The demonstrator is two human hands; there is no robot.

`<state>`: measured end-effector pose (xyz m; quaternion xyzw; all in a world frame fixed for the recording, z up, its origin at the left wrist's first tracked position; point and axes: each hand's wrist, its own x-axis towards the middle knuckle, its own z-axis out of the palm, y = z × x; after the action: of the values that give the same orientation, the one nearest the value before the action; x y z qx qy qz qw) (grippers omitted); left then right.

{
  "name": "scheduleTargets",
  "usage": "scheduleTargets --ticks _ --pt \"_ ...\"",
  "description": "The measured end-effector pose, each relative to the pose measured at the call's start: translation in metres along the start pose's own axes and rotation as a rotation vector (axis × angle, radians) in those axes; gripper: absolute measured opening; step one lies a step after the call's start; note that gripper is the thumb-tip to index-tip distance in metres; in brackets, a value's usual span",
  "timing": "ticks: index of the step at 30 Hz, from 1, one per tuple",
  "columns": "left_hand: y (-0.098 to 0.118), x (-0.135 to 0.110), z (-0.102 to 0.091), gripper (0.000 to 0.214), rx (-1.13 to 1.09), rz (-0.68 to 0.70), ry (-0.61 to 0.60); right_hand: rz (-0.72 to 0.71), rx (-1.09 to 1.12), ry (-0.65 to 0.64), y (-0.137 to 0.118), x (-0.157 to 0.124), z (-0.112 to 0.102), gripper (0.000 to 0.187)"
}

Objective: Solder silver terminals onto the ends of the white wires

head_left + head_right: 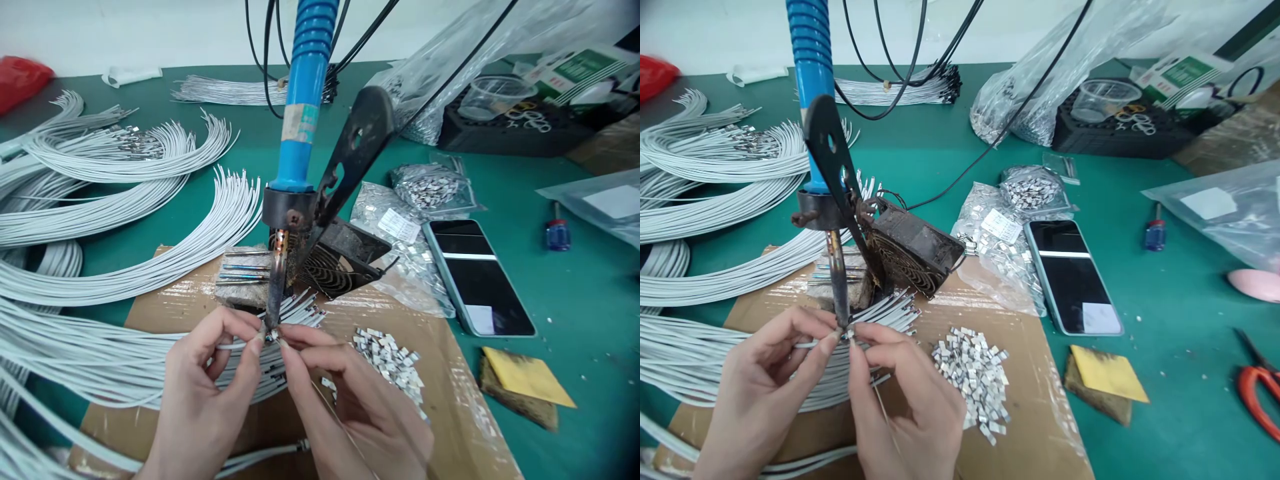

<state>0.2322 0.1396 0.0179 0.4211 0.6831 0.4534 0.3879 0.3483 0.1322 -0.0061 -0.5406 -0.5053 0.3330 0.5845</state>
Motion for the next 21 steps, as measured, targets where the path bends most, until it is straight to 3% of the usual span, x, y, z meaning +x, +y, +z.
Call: scheduleTargets --ticks 8,13,21 --pt "-0.002 -0.001 -0.002 0.015 0.012 0.029 -0.010 -0.017 -0.001 0.000 -0.001 0.000 0.000 0.020" --pt "-0.009 0.003 -0.007 0.015 0.029 0.063 -0.102 -0.009 -0.027 -0.004 0.000 0.001 0.000 0.020" --pt "-0.003 0.000 -0.002 0.016 0.046 0.021 -0.048 -0.002 -0.034 -0.020 0.002 0.000 -0.002 0.020"
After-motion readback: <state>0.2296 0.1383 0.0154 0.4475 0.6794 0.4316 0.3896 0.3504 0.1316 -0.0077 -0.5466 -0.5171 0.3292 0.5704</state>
